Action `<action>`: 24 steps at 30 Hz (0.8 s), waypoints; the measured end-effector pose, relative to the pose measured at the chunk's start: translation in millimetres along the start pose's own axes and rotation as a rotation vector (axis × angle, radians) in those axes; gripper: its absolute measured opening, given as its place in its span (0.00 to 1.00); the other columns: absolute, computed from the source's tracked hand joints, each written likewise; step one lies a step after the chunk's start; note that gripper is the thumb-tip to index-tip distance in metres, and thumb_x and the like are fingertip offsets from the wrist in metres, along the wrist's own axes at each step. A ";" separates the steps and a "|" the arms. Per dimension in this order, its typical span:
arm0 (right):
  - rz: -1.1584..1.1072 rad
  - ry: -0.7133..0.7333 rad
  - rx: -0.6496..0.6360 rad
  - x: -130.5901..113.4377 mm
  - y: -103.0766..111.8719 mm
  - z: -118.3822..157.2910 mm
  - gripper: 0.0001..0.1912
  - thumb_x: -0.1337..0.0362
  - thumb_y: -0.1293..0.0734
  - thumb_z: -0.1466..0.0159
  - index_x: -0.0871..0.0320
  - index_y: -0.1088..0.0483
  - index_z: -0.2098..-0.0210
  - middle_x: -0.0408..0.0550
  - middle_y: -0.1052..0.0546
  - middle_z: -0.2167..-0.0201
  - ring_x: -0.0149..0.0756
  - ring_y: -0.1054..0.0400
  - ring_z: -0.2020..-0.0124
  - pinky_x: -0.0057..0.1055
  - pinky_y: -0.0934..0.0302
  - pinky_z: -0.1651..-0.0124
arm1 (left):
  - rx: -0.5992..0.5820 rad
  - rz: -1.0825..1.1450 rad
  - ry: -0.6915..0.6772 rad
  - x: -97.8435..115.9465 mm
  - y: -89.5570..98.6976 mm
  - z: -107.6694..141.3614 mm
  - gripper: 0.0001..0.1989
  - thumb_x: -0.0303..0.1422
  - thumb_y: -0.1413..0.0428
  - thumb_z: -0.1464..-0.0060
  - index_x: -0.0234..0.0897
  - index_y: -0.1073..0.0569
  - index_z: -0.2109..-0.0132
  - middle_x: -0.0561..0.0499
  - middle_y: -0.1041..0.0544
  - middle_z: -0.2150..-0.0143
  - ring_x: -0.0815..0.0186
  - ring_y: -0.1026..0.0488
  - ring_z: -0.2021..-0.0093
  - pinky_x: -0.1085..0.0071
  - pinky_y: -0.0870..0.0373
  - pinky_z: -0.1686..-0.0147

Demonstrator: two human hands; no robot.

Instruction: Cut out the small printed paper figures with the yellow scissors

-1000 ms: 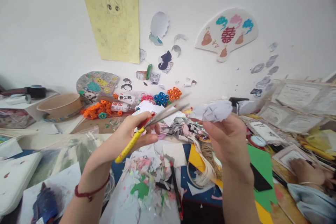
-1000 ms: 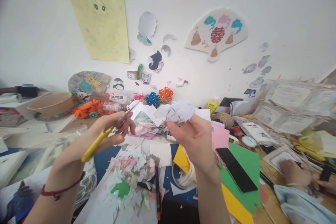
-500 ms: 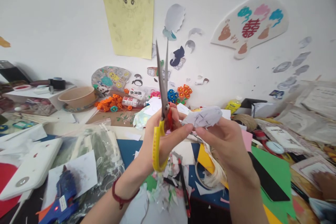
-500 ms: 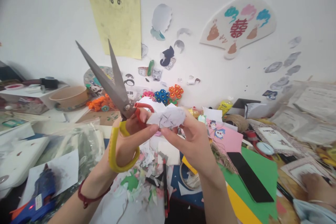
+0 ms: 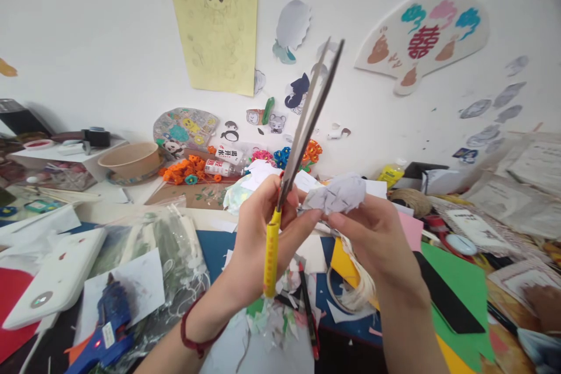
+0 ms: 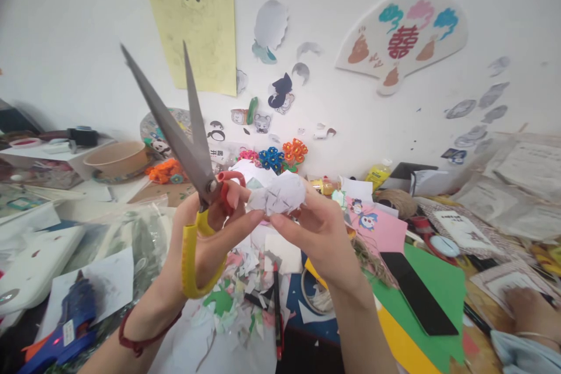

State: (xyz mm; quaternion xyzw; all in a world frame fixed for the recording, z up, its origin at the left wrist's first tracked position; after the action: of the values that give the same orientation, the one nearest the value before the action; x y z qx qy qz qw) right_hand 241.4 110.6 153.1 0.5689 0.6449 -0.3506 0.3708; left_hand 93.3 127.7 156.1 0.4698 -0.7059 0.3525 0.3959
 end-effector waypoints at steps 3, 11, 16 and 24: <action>-0.074 -0.025 -0.024 1.7 -3.0 -1.0 0.06 0.67 0.28 0.35 0.50 0.20 0.60 0.42 0.22 0.60 0.32 0.28 0.59 0.29 0.32 0.53 | -0.003 -0.023 -0.016 1.3 0.5 1.0 0.15 0.31 0.37 0.43 0.40 0.38 0.67 0.58 0.40 0.72 0.71 0.42 0.70 0.72 0.41 0.70; -0.140 0.002 -0.034 1.8 -7.9 -2.8 0.05 0.68 0.28 0.36 0.50 0.20 0.63 0.42 0.25 0.65 0.28 0.33 0.65 0.25 0.36 0.62 | 0.003 0.024 0.026 0.2 0.1 3.8 0.16 0.30 0.38 0.42 0.40 0.40 0.67 0.59 0.43 0.71 0.73 0.46 0.72 0.72 0.45 0.72; 0.017 0.058 0.000 -1.0 -1.7 -1.7 0.05 0.68 0.28 0.36 0.50 0.20 0.62 0.45 0.26 0.62 0.34 0.32 0.58 0.31 0.35 0.55 | -0.004 0.043 0.061 3.2 -0.1 5.8 0.16 0.29 0.38 0.42 0.39 0.40 0.67 0.58 0.40 0.68 0.74 0.46 0.72 0.73 0.46 0.72; 0.247 0.087 -0.003 -9.2 2.6 1.0 0.07 0.67 0.29 0.35 0.48 0.22 0.59 0.44 0.28 0.61 0.35 0.33 0.57 0.32 0.36 0.57 | -0.015 0.086 0.164 1.4 -0.6 6.7 0.17 0.30 0.37 0.44 0.40 0.41 0.67 0.60 0.43 0.73 0.74 0.49 0.74 0.74 0.50 0.76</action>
State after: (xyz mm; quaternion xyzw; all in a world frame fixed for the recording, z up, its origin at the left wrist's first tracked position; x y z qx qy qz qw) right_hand 244.8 105.6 160.6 0.6582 0.5860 -0.2761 0.3837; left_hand 92.0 121.1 154.5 0.4058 -0.6932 0.4010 0.4404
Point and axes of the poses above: each hand's wrist, its own z-axis away from the middle knuckle, its own y-axis out of the back of the hand, x = y × z, the point moved 7 cm from there along -z, towards the middle knuckle
